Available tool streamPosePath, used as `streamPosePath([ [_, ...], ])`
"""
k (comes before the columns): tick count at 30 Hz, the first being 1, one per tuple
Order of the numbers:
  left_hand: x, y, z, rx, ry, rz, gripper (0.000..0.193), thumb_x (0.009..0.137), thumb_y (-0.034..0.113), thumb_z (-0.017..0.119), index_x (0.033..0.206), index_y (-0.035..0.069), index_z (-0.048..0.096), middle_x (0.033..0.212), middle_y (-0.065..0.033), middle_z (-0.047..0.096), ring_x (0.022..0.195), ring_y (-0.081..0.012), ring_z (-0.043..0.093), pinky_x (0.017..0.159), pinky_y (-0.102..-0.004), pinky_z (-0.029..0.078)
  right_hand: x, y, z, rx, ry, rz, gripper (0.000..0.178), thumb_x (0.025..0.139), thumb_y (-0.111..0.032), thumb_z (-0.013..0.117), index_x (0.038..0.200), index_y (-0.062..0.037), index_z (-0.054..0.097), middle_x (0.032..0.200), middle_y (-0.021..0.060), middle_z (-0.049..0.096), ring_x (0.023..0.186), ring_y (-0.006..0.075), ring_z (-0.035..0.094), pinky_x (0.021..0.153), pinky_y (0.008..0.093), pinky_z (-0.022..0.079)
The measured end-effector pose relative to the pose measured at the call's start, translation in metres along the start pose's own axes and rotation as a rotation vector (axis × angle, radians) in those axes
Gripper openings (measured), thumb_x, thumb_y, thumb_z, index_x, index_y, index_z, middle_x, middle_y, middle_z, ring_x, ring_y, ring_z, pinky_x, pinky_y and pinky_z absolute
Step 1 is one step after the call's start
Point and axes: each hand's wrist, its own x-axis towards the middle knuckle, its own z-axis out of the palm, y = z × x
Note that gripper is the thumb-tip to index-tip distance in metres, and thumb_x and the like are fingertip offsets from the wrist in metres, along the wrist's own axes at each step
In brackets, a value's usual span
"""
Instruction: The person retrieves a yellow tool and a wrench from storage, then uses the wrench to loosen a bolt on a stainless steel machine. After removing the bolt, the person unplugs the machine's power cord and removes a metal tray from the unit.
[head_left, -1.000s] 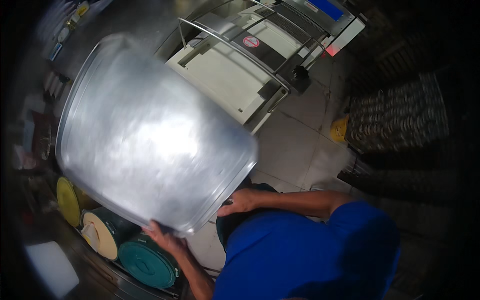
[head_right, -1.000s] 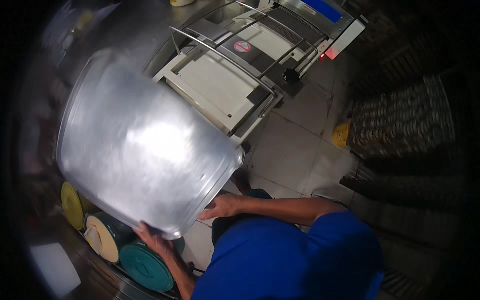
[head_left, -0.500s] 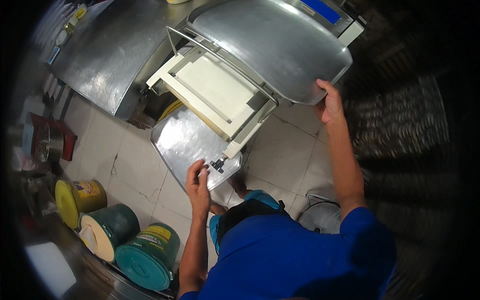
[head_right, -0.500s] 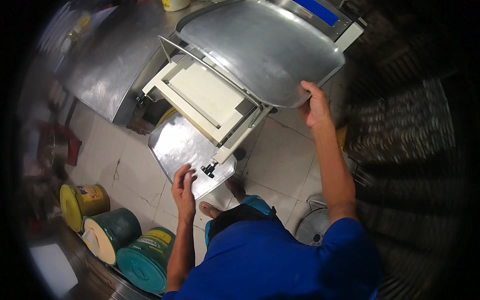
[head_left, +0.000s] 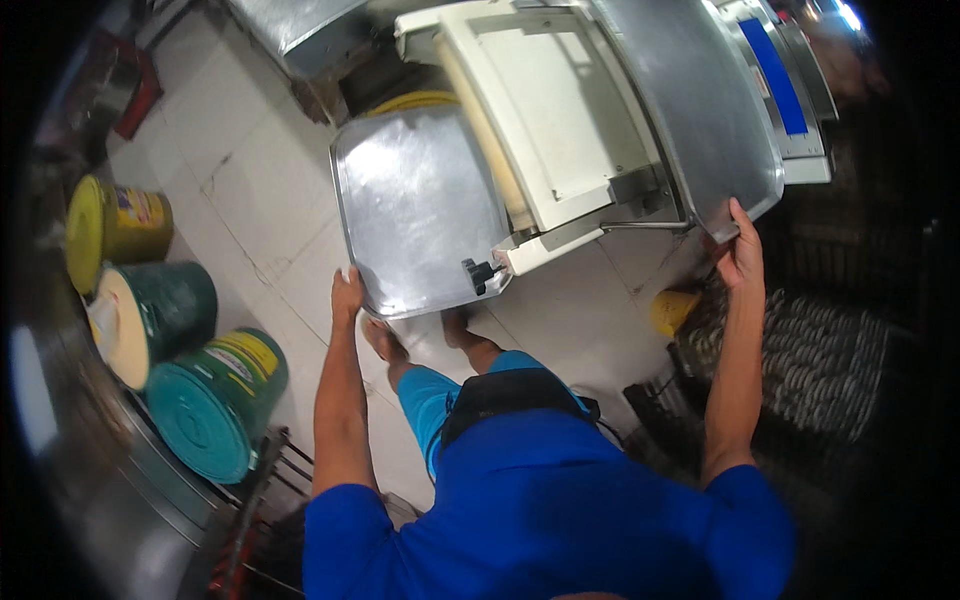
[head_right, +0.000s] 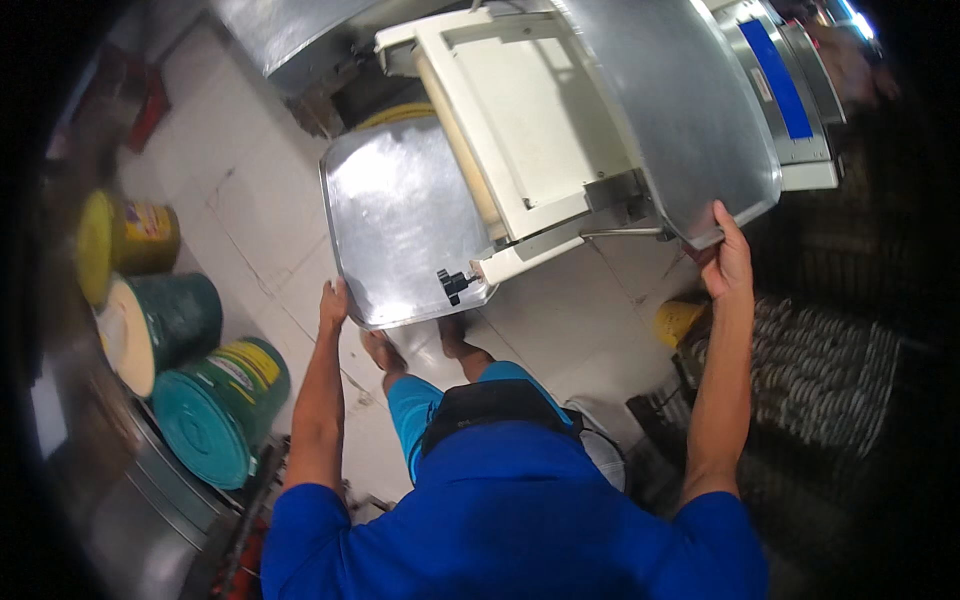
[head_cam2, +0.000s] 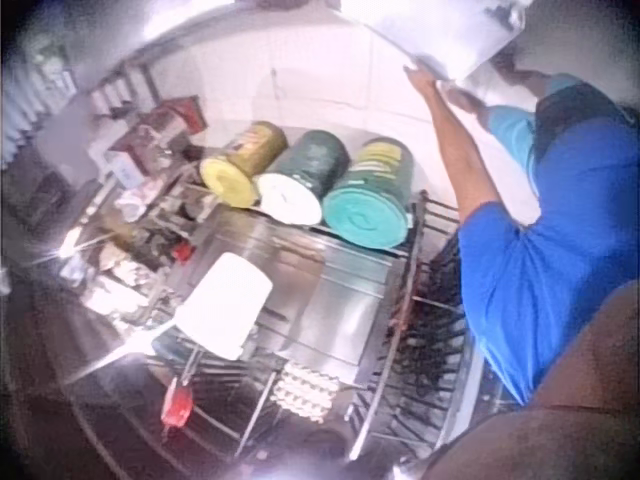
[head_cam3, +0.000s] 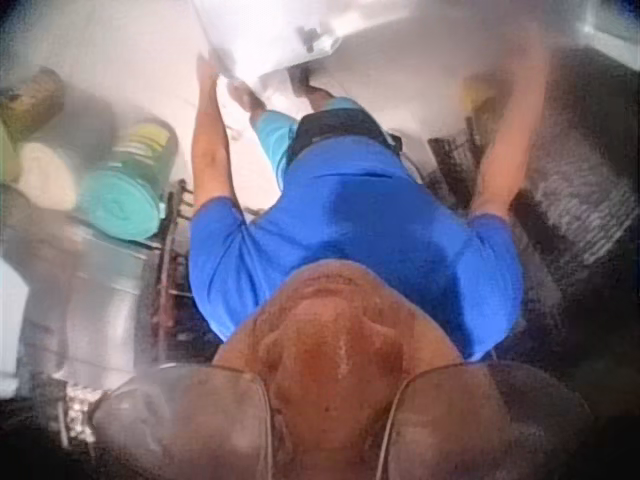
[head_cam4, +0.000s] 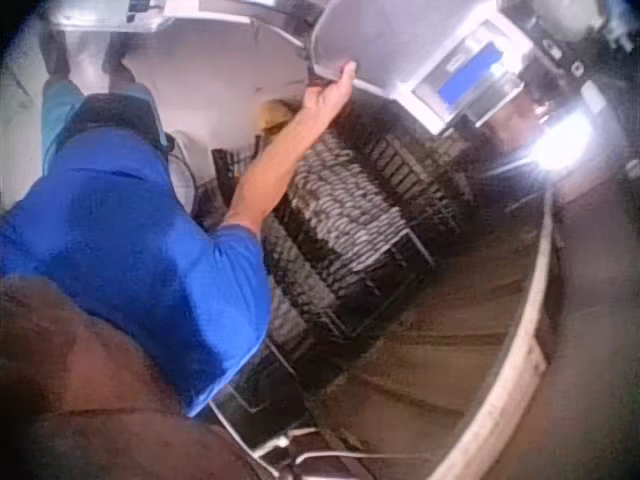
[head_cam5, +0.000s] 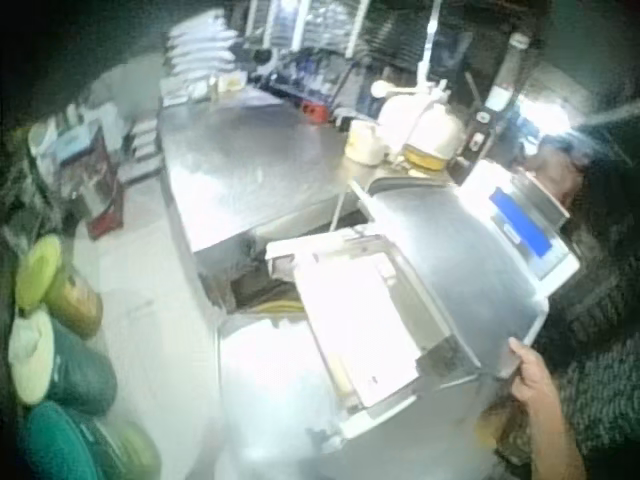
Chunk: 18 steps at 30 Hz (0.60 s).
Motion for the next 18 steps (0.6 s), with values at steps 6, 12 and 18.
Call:
streamPosePath([
  [6, -0.027, 0.072, 0.031, -0.112, -0.010, -0.007, 0.056, 0.105, 0.043, 0.038, 0.121, -0.007, 0.058, 0.118, -0.0365, 0.061, 0.116, -0.0512, 0.056, 0.098, -0.0524, 0.045, -0.014, -0.007, -0.010, -0.024, 0.022, -0.007, 0.029, 0.092, -0.030, 0.073, 0.112, -0.0130, 0.061, 0.104, 0.0006, 0.068, 0.089, 0.0171, 0.066, 0.067, 0.0348, 0.054],
  [12, -0.032, 0.087, 0.039, -0.286, 0.066, -0.081, 0.043, 0.106, 0.036, 0.039, 0.116, -0.002, 0.057, 0.107, -0.0340, 0.064, 0.105, -0.0528, 0.060, 0.090, -0.0541, 0.046, -0.002, -0.001, 0.027, 0.043, 0.007, 0.002, 0.027, 0.091, -0.023, 0.074, 0.112, -0.0107, 0.061, 0.102, 0.0001, 0.069, 0.087, 0.0136, 0.068, 0.064, 0.0293, 0.056],
  [18, -0.028, 0.093, 0.042, -0.275, 0.099, -0.045, 0.038, 0.105, 0.030, 0.041, 0.114, -0.005, 0.053, 0.097, -0.0353, 0.063, 0.096, -0.0534, 0.060, 0.086, -0.0562, 0.046, 0.001, 0.006, 0.033, 0.060, 0.052, -0.027, 0.030, 0.090, -0.020, 0.075, 0.114, -0.0100, 0.061, 0.097, -0.0011, 0.070, 0.084, 0.0131, 0.069, 0.064, 0.0269, 0.056],
])
